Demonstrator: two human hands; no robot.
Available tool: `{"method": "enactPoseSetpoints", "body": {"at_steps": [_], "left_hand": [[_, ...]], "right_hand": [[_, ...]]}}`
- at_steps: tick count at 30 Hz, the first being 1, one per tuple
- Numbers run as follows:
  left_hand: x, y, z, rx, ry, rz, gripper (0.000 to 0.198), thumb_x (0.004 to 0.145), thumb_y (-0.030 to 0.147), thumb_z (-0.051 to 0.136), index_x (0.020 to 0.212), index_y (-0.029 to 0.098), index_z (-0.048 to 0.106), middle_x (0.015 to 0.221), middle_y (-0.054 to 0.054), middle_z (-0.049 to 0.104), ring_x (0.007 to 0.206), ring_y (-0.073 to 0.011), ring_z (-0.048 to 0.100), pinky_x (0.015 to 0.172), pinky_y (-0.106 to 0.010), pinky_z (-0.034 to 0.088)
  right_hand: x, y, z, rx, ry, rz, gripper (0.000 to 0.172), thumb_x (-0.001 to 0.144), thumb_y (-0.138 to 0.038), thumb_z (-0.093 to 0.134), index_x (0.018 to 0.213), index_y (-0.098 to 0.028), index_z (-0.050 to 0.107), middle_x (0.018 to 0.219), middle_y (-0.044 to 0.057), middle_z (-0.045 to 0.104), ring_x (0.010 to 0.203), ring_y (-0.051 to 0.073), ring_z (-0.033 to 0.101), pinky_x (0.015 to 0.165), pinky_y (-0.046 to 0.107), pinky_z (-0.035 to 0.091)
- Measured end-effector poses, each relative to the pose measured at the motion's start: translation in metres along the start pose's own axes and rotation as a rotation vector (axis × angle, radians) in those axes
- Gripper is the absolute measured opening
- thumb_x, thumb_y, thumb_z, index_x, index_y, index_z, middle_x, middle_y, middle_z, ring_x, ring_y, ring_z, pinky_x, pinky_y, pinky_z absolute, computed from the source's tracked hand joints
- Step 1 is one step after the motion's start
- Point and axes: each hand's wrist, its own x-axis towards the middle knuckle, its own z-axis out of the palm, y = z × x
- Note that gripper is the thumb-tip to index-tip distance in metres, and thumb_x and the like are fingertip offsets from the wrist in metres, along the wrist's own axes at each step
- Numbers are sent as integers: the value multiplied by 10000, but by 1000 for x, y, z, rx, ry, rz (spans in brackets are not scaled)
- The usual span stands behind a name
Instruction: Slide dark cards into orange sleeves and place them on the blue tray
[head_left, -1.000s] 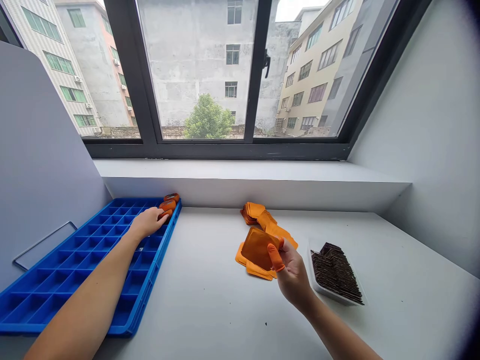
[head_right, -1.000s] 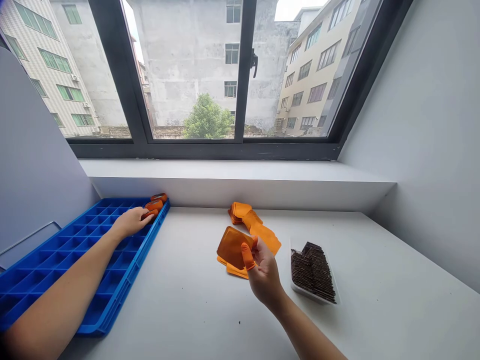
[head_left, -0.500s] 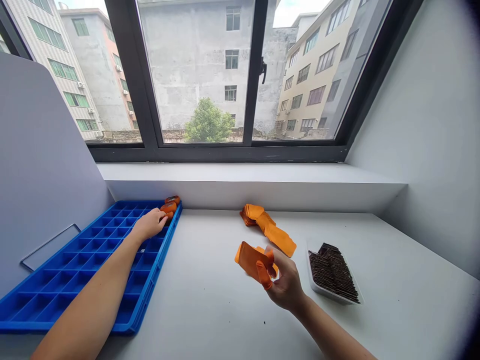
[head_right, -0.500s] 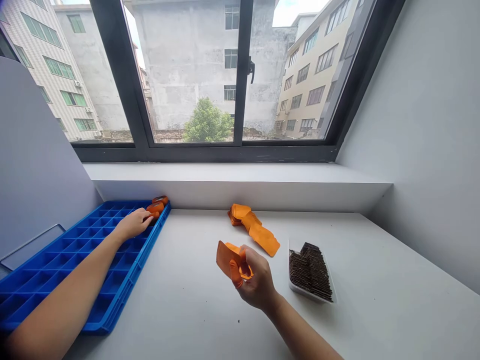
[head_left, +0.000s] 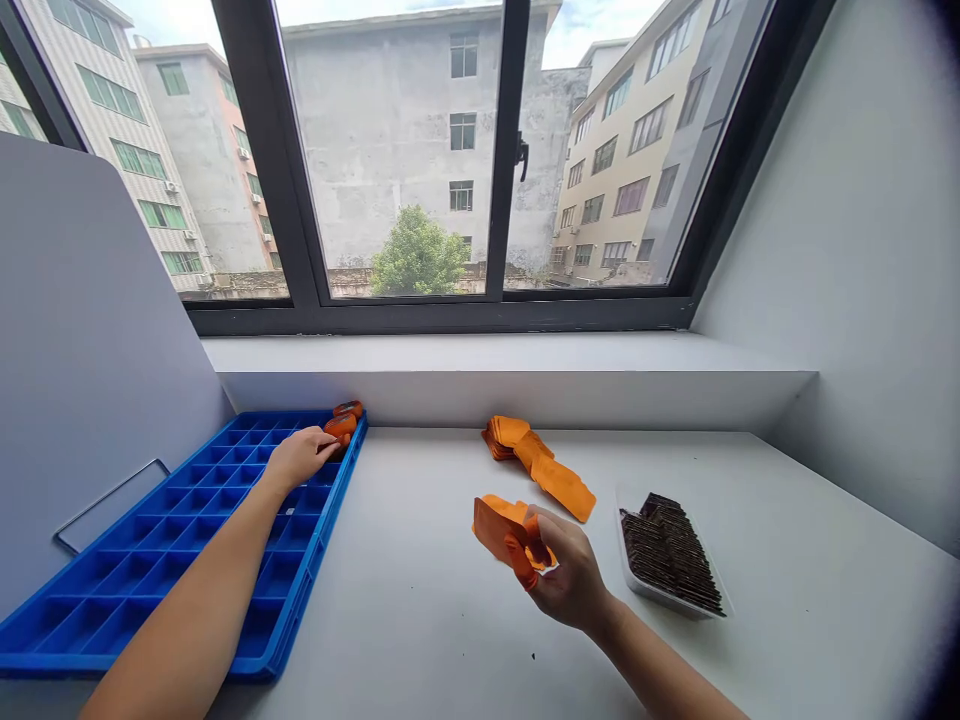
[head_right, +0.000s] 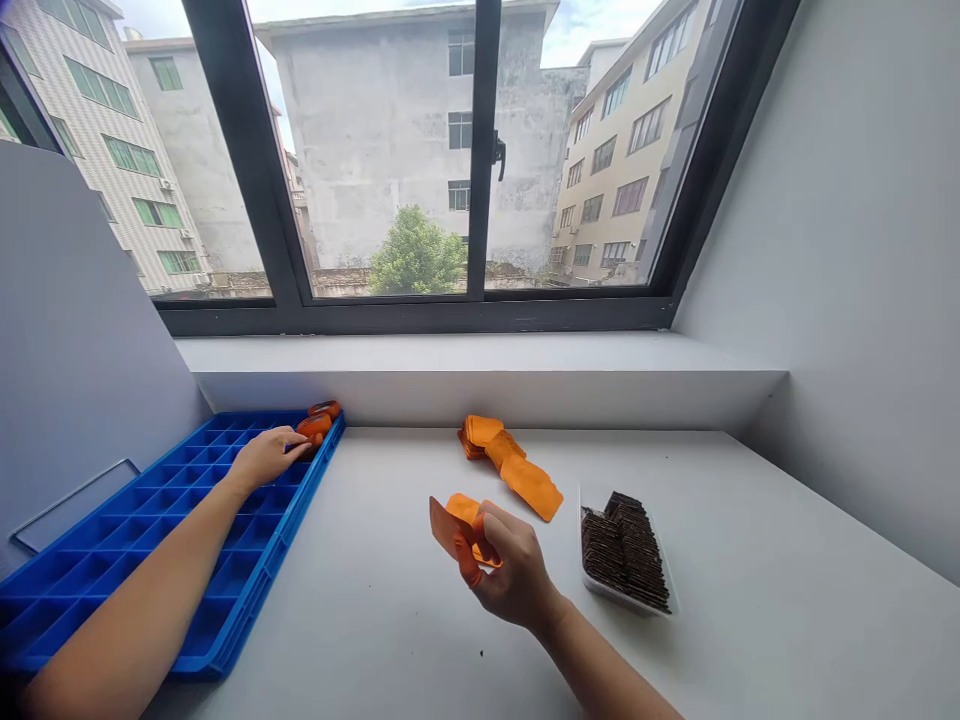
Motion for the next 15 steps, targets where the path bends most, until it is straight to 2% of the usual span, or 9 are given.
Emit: {"method": "enactPoseSetpoints", "body": {"at_steps": [3,6,9,12,15], "left_hand": [[0,-1,-5,-2,-6,-22,366,993,518,584,1117,314,862,1198,-56,822,1099,-305,741,852,-337,559],[-1,-1,-9,1,-17,-44,311,935,539,689,1102,341,862,1151,-25,851,1064,-303,765,859,-333,577],[-5,2,-14,13,-7,-46,384,915,605,712,1139,325,847,1175,-43,837,1063,-310,762,846,-334,594],[-11,7,-23,54,129,-19,501,941,666,655,1191,265,821,1282,-97,744,1078,-312,735,830,-353,617],[-16,20,-41,78,350,95,449,1006,560,593,1221,221,794,1327,-139,626,1174,-326,679,936,-410,626]], "right_hand": [[-2,0,0,-9,-28,-4,302,947,-160,615,764,-270,402,644,-56,409,547,135,362,519,286,283],[-4,2,1,-15,-52,-3,301,947,-173,614,756,-270,402,631,-58,416,545,138,357,531,292,276],[-5,4,2,-5,-69,33,320,954,-205,629,744,-266,396,620,-59,426,546,136,362,546,293,270],[-4,6,1,32,-90,114,366,979,-271,632,717,-261,377,594,-65,410,537,128,320,550,293,251],[-2,6,-1,60,-104,170,408,1005,-362,629,700,-254,380,570,-70,402,531,119,274,547,293,241]]}}
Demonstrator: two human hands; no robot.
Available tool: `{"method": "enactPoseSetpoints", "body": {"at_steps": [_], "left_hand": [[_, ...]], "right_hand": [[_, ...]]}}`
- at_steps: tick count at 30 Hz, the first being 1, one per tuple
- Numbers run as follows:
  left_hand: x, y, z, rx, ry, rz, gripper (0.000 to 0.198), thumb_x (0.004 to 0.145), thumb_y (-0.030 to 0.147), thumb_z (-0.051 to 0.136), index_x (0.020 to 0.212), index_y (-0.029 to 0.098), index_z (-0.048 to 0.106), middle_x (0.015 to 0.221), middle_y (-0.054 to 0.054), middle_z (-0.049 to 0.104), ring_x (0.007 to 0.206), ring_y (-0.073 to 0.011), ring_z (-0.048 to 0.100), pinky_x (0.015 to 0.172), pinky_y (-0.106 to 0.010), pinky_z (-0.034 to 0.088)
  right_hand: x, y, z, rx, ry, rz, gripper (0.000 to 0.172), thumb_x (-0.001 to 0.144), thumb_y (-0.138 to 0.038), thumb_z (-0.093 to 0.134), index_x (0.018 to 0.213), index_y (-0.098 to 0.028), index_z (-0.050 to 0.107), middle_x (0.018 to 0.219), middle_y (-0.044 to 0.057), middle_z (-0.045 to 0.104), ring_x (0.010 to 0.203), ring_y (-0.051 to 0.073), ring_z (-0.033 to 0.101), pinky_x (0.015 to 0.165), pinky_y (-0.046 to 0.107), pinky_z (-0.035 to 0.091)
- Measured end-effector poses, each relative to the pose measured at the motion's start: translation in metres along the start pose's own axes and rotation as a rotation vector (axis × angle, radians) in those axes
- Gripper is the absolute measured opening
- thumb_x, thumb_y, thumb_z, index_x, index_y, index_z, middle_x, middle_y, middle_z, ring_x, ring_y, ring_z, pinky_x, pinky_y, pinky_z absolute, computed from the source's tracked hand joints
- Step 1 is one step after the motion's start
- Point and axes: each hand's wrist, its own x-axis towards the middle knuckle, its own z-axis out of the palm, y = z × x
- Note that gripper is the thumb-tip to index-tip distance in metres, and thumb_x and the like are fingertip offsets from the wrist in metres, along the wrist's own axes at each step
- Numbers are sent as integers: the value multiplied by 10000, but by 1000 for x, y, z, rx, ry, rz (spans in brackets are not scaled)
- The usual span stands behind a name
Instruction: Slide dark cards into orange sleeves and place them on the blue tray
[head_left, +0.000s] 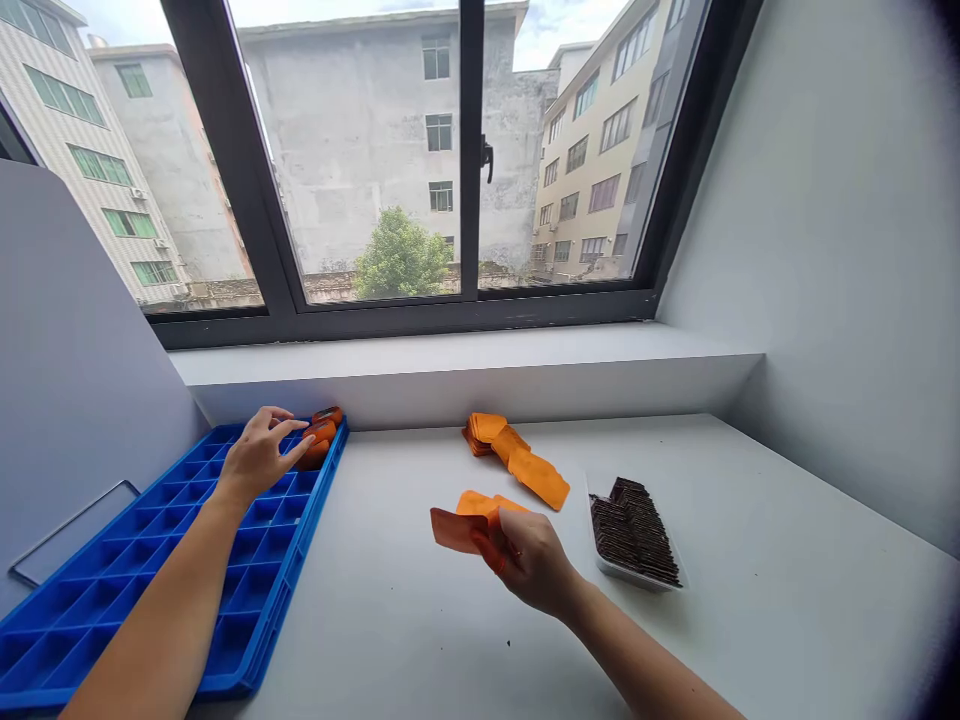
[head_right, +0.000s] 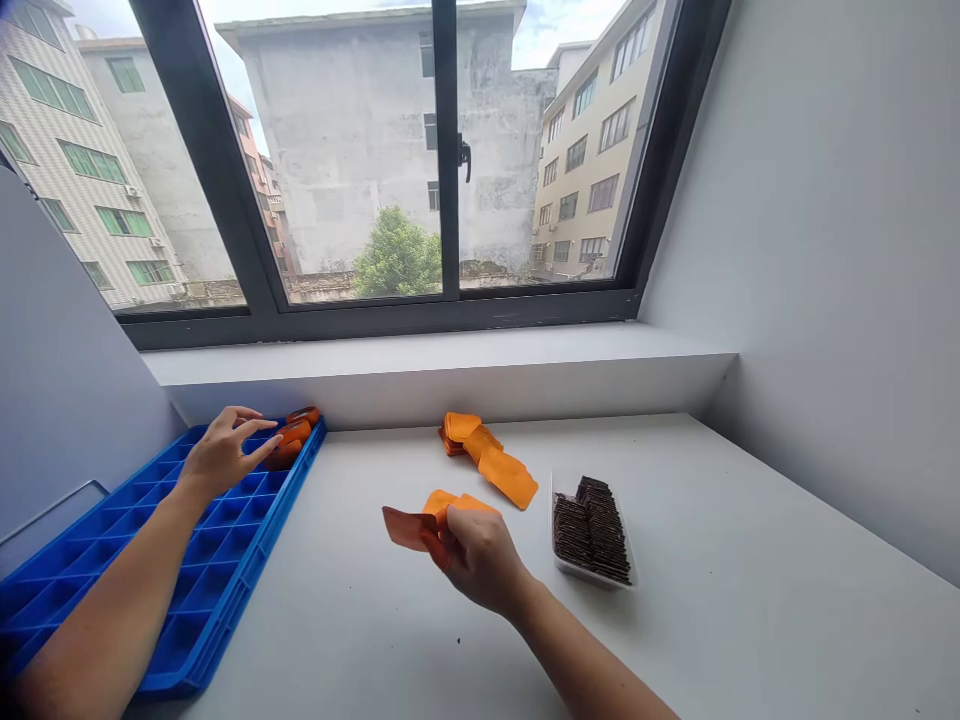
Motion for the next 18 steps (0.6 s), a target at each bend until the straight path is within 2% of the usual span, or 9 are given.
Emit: {"method": "enactPoseSetpoints", "body": {"at_steps": [2,5,8,10,12,14,16,18], "left_hand": [[5,19,-19,-34,127,102,401,1050,477,538,1185,194,789,1312,-156,583,1216,-340,648,1007,-460,610],[4,70,-53,-96,302,251,354,1091,425,513,1127,204,788,1268,-148,575,1204,-336,629,1017,-494,599],[-17,136,-82,-174,319,541,218,1025,433,698,1132,262,781,1296,-114,619,1214,-327,619,1025,-495,582],[-40,177,-89,-241,296,718,260,963,397,795,1192,279,761,1309,-103,649,1235,-320,624,1082,-509,551],[-64,208,-83,-291,231,859,329,950,334,796,1267,274,733,1340,-101,675,1255,-309,631,1116,-503,537],[-83,226,-66,-293,209,899,420,953,229,751,1367,267,693,1361,-101,685,1270,-298,635,1174,-519,507],[-95,232,-45,-328,193,848,505,934,147,717,1427,239,659,1365,-119,683,1307,-305,624,1192,-530,500],[-101,231,-25,-390,183,811,536,925,73,677,1441,217,646,1332,-127,694,1308,-301,626,1154,-513,537]], "right_hand": [[0,-2,0,14,1,36,444,1019,-430,624,692,-251,382,567,-67,399,541,120,268,545,292,240],[0,-9,2,52,8,106,479,1074,-503,546,700,-251,386,591,-54,406,550,124,308,531,284,260],[1,-18,3,253,0,260,485,1106,-577,464,751,-248,457,621,-48,425,526,122,378,499,274,307],[2,-23,3,442,5,395,505,1075,-659,493,796,-240,530,624,-53,427,496,115,381,467,270,310],[3,-26,1,575,7,506,534,1026,-729,540,876,-222,619,605,-60,428,466,104,349,429,262,272],[5,-27,-1,673,-13,598,570,985,-766,578,986,-205,680,588,-70,434,445,88,295,404,249,213],[6,-28,-2,769,-51,675,587,938,-775,641,1032,-198,692,598,-78,437,447,69,246,400,238,168],[7,-29,-1,845,-104,732,578,891,-765,708,993,-197,679,622,-80,438,467,58,232,414,231,154]]}}
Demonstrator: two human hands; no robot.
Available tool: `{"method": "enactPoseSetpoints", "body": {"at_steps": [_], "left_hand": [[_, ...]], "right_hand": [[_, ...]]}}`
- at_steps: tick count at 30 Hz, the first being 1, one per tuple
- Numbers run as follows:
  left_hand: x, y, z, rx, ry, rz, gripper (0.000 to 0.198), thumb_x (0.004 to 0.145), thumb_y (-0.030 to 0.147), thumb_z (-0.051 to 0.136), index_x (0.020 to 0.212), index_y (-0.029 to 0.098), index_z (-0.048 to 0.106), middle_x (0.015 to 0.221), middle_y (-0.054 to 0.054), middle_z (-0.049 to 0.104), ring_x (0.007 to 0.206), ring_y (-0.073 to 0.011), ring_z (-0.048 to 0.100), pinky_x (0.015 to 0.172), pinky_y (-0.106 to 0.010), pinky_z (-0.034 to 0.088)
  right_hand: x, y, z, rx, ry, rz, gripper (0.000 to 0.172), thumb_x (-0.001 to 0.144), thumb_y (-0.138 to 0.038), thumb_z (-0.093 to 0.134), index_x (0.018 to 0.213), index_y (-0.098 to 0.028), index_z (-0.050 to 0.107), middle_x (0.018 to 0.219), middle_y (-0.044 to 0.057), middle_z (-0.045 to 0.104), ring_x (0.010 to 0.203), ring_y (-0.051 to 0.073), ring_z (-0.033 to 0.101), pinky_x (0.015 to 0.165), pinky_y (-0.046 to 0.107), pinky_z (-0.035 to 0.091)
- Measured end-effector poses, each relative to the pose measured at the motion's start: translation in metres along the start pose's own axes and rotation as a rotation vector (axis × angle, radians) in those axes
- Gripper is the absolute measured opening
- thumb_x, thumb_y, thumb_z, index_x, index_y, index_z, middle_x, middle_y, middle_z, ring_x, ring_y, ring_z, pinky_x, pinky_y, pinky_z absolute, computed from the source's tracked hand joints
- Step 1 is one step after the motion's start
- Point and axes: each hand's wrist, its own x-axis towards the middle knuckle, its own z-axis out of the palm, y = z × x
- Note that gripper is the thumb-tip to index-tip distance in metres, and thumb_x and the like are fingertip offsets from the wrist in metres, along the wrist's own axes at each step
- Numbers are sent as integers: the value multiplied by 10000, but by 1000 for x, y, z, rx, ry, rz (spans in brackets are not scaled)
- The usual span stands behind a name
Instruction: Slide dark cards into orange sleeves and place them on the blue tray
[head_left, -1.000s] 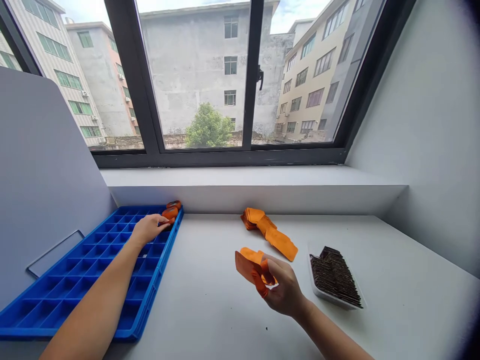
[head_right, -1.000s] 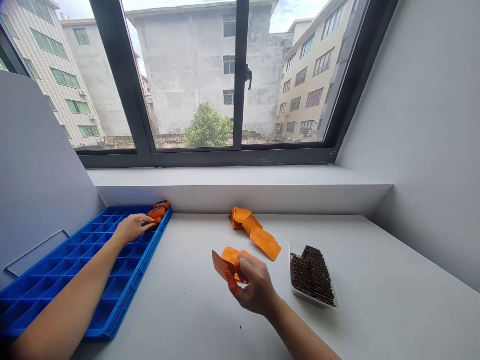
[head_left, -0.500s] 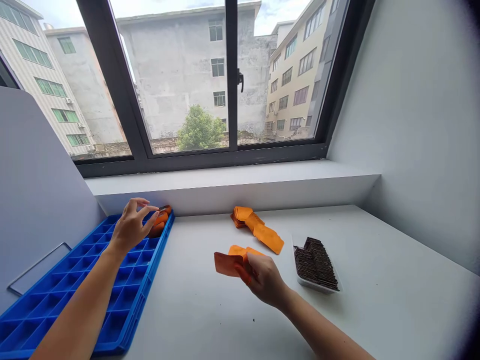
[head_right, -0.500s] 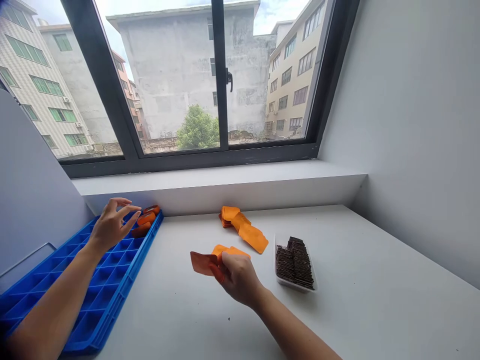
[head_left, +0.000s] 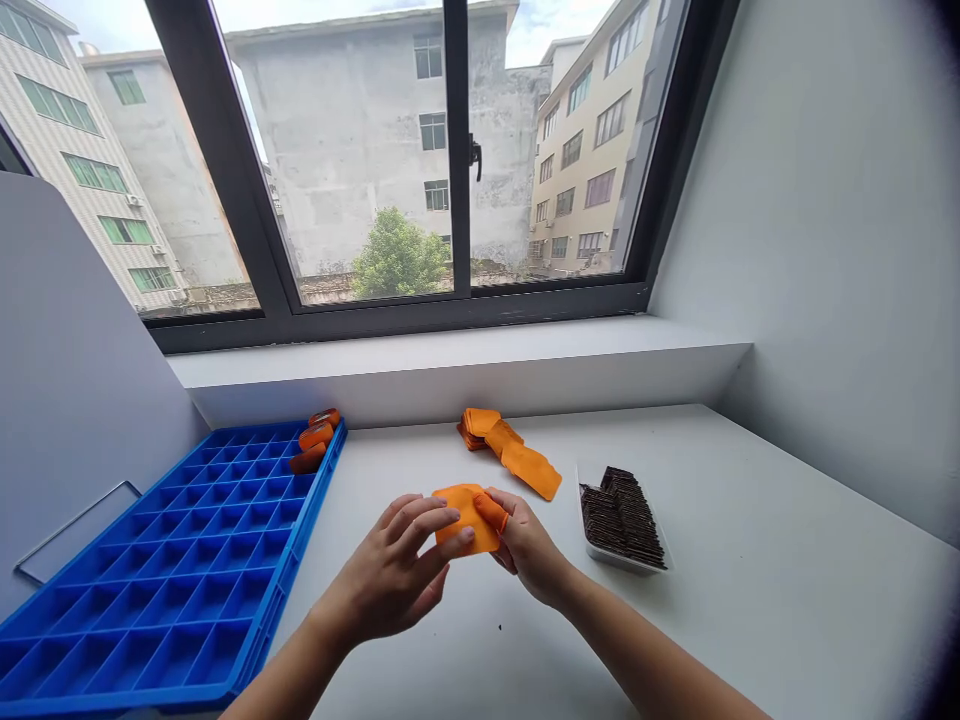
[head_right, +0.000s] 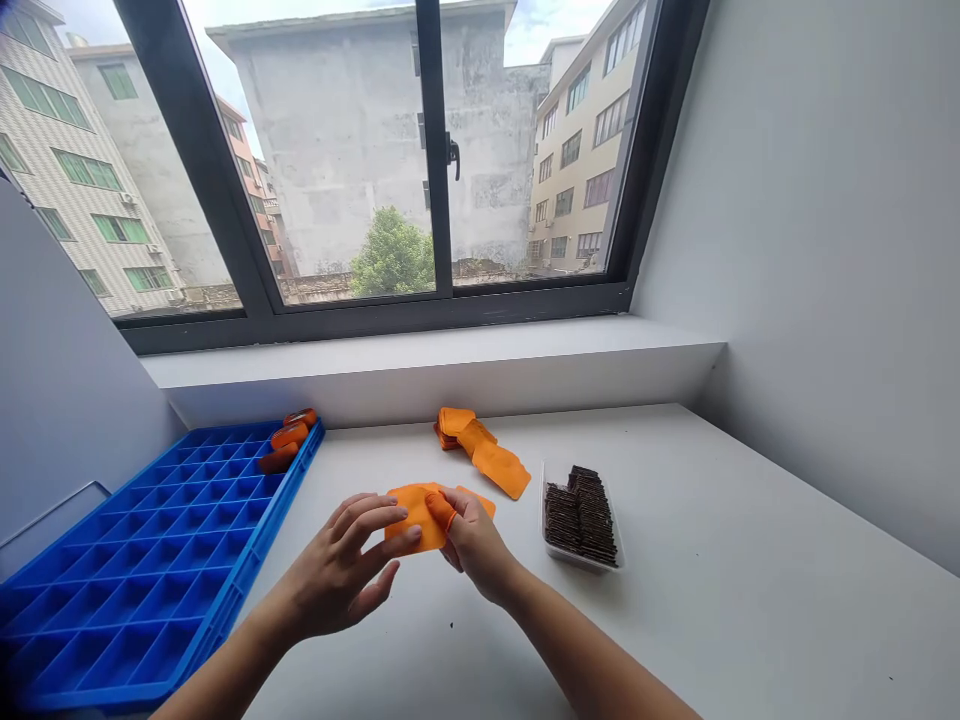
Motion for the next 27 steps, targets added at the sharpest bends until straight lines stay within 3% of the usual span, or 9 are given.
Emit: {"method": "enactPoseSetpoints", "body": {"at_steps": [3,8,11,15,18,22,24,27], "left_hand": [[-14,-6,16,-103,80,-8,491,955,21,629,1399,226,670,1217,-104,736,1241,-277,644,1042,-462,601],[-33,-14,30,-214,206,-121,358,1015,111,683,1309,307,744,1084,-62,769,1082,-254,615,944,-418,613],[-40,-19,37,-323,207,-196,309,1027,151,696,1247,350,782,1035,-50,772,1001,-247,589,875,-404,592],[-43,-21,43,-405,241,-333,280,1037,210,706,1228,390,803,913,-42,761,910,-242,580,800,-403,566],[-42,-21,43,-424,239,-470,252,1061,258,683,1235,386,812,810,-42,715,852,-233,590,747,-392,565],[-42,-19,45,-539,215,-641,203,1069,352,673,962,294,835,734,-58,659,801,-233,587,642,-359,570],[-42,-17,47,-605,213,-706,296,1055,391,693,795,268,764,705,-54,644,779,-226,586,617,-347,572],[-43,-14,50,-731,205,-746,351,1042,431,712,736,257,710,694,-52,621,778,-218,589,592,-322,571]], "right_hand": [[1,4,4,15,-73,99,563,869,-758,738,901,-208,620,628,-87,426,487,59,241,435,229,147],[3,18,8,-76,-146,207,530,925,-731,690,806,-231,562,536,-106,385,437,67,210,421,236,116],[4,28,5,-264,-92,110,495,976,-665,657,746,-240,552,541,-76,426,447,97,327,420,233,219],[6,31,-1,-559,82,-153,464,1018,-556,646,701,-233,542,631,-14,548,566,145,460,484,265,347],[5,20,-4,-621,165,-231,432,1062,-588,559,822,-236,631,767,17,618,683,176,527,570,297,460],[0,1,-4,-595,15,-261,364,1079,-576,545,1192,-284,731,1040,59,674,886,211,622,704,335,554],[-2,-1,-2,-629,-60,-302,309,1040,-543,642,1207,-307,753,1073,64,664,931,222,617,764,357,571],[0,8,0,-632,-85,-332,240,1000,-516,722,1078,-298,786,1030,62,646,886,217,581,755,365,565]]}}
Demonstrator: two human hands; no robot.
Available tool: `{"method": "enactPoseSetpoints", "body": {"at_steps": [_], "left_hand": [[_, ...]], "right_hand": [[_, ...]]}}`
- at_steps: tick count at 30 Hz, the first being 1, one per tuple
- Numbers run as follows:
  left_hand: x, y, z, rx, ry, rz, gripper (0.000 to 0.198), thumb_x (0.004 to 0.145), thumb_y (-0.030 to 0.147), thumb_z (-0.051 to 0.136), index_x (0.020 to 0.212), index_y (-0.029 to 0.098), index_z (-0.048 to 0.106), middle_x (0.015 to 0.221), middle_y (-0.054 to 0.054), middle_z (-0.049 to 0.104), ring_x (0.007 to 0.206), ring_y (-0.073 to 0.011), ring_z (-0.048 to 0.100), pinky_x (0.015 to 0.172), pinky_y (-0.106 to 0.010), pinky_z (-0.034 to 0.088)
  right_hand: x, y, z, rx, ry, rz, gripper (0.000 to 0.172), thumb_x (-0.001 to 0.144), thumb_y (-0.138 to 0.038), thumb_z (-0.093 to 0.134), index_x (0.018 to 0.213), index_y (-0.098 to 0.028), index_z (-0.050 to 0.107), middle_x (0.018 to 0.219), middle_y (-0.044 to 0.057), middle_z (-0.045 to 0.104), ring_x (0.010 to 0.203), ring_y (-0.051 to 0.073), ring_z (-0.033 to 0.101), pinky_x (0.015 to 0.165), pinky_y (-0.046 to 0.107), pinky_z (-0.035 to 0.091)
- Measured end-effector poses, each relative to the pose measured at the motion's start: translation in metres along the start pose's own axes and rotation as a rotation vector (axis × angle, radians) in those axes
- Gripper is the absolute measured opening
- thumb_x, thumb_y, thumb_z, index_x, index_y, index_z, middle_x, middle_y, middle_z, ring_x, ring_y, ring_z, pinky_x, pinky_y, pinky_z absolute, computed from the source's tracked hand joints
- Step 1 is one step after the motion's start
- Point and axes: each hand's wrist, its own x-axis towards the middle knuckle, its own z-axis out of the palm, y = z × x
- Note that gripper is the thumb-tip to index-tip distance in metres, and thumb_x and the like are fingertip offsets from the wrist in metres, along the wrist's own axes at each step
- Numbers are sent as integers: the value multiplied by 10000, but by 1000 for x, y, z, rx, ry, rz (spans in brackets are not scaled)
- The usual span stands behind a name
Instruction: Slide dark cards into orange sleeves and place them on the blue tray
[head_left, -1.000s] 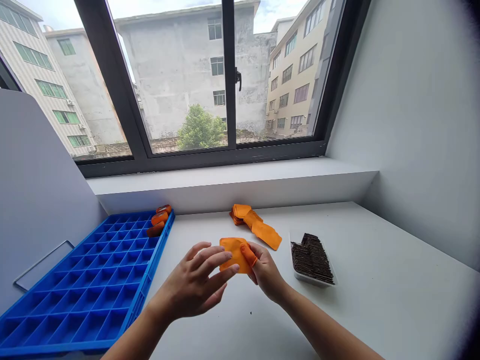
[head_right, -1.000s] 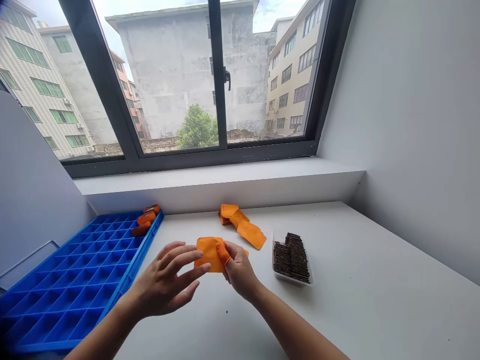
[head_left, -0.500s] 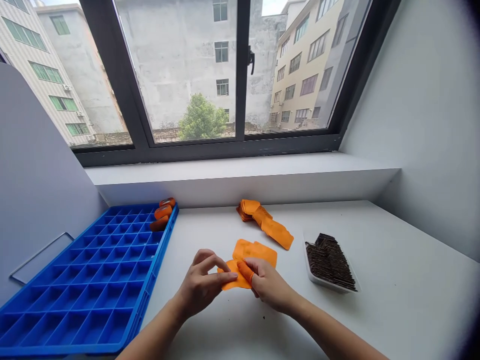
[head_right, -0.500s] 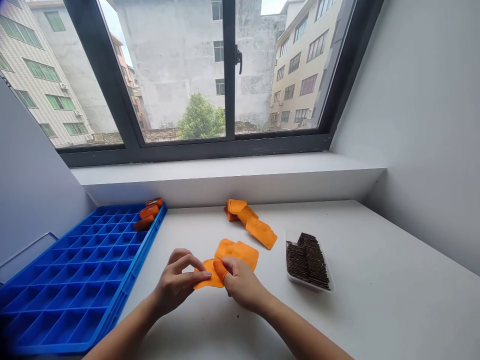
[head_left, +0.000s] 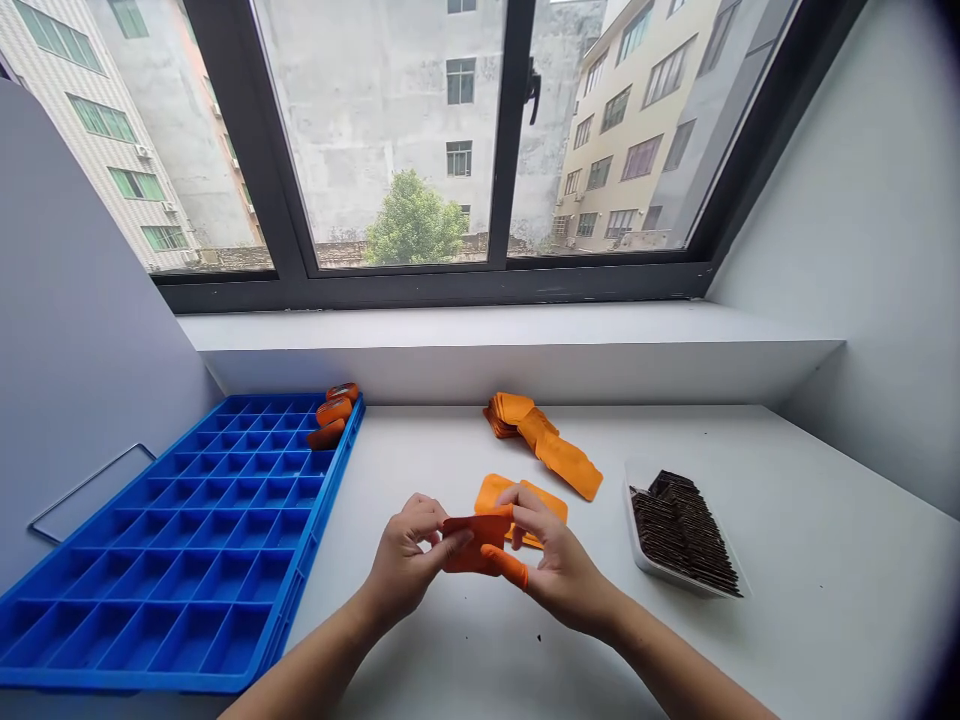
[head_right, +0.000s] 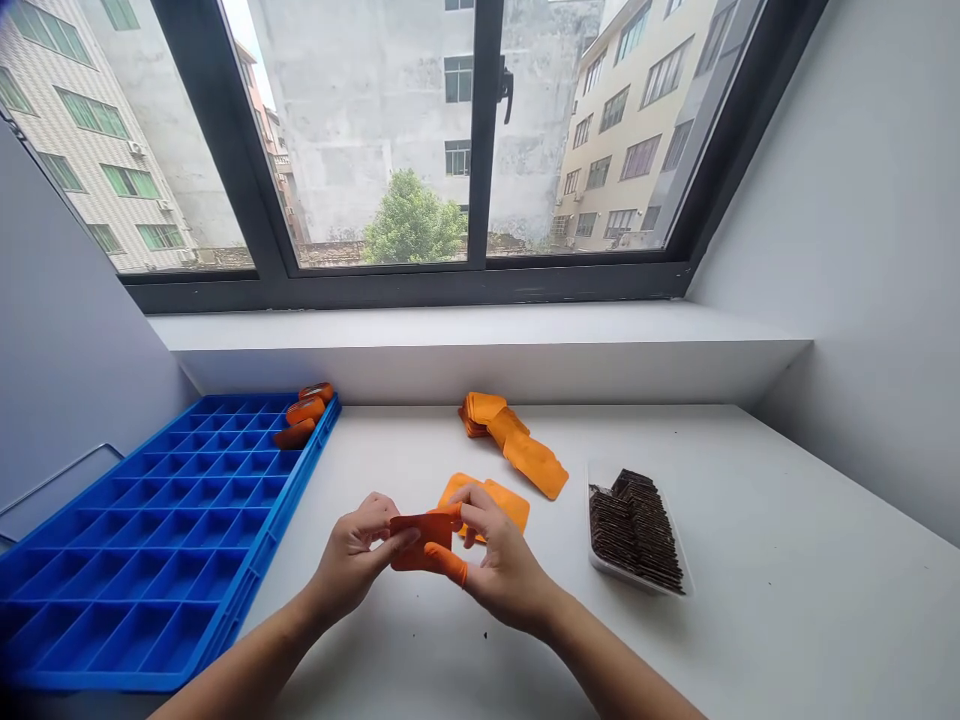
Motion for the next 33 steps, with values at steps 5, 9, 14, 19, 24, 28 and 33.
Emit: {"method": "enactPoseSetpoints", "body": {"at_steps": [5,9,14,19,24,28,33], "left_hand": [[-1,-5,7,-93,-10,-103,323,1003,545,732,895,263,848,927,-96,596,774,-186,567,584,-294,562],[1,-7,9,-222,9,-195,351,936,565,810,856,227,864,963,-81,545,808,-170,552,602,-261,520],[1,0,8,-316,-49,-227,259,894,471,883,954,220,871,962,-52,556,810,-143,550,628,-237,485],[0,5,7,-322,-106,-153,170,892,351,903,1032,261,868,985,-47,610,844,-141,608,685,-247,503],[-1,5,6,-387,-185,-83,168,921,275,872,1089,274,854,1132,-96,709,1087,-232,682,808,-306,618],[-1,6,6,-430,-213,-76,177,959,262,832,1132,285,864,1160,-117,773,1206,-279,692,777,-285,653],[-2,7,8,-477,-249,-89,221,1038,283,727,1215,307,857,1183,-127,783,1150,-283,748,584,-204,647]], "right_hand": [[1,16,9,93,24,61,292,1010,-536,711,960,-258,784,955,53,596,859,209,575,753,371,560],[1,19,9,61,29,44,324,1005,-532,720,873,-238,749,932,47,580,825,197,551,708,349,518],[0,14,5,3,55,-11,295,1026,-490,698,871,-239,702,922,35,568,812,187,529,695,334,485],[-1,11,4,-6,21,-66,262,1025,-469,705,896,-242,685,951,37,588,819,183,544,697,326,497],[-1,15,3,-7,40,-101,306,988,-499,758,862,-235,667,912,24,574,787,171,528,675,313,487],[1,13,-1,21,35,-75,350,958,-543,790,850,-231,675,903,18,571,782,169,521,675,315,482],[3,8,-5,85,44,-52,441,894,-622,830,791,-229,658,870,9,581,742,159,501,647,310,462]]}}
